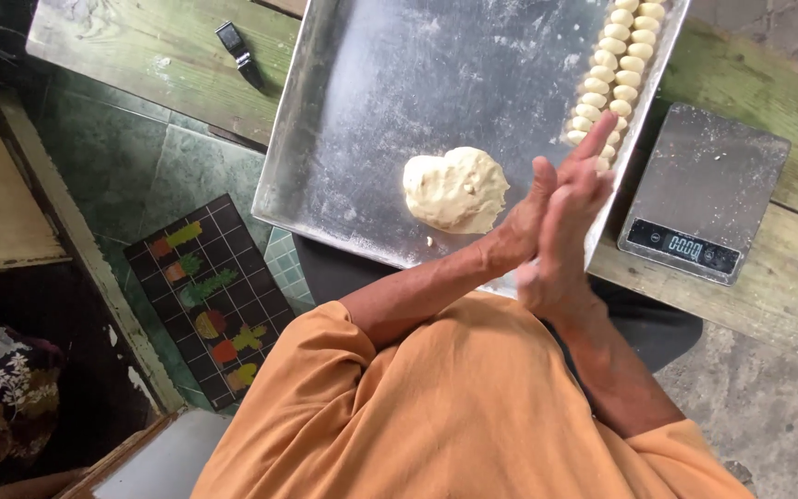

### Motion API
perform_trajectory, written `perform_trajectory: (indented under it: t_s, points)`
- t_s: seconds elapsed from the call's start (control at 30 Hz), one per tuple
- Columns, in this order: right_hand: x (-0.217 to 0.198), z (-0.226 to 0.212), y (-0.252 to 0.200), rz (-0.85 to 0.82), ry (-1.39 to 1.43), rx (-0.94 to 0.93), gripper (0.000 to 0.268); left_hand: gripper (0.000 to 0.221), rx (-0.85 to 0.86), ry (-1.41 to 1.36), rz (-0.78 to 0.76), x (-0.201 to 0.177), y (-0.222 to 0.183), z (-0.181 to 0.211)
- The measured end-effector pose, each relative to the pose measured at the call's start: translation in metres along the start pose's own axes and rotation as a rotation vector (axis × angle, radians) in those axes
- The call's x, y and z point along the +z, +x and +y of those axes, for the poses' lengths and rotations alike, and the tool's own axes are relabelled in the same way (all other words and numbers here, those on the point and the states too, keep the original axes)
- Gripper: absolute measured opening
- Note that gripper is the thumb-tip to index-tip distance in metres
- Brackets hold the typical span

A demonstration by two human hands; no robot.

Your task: Portioning dough into small pieces using a digital scale and rolling them into uniform balls.

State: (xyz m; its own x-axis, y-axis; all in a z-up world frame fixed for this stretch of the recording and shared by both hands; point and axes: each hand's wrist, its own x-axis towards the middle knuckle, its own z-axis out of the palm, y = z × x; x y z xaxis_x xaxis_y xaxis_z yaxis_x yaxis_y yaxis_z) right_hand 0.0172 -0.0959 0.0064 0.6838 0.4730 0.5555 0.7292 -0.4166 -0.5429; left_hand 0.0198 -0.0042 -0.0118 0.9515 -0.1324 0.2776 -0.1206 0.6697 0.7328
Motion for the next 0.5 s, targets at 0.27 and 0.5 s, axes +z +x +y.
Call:
perform_trajectory:
  t_s: [0.27, 0.5]
  points:
    - [-0.009, 0.053, 0.004, -0.032, -0.192, -0.024, 0.105, 0.081, -0.018, 0.034, -0.028, 0.017, -0.009, 0.009]
    - [0.004, 0.045, -0.019, -0.041, -0.207, -0.1, 0.077, 0.067, 0.112, 0.195, -0.067, 0.015, 0.008, 0.003]
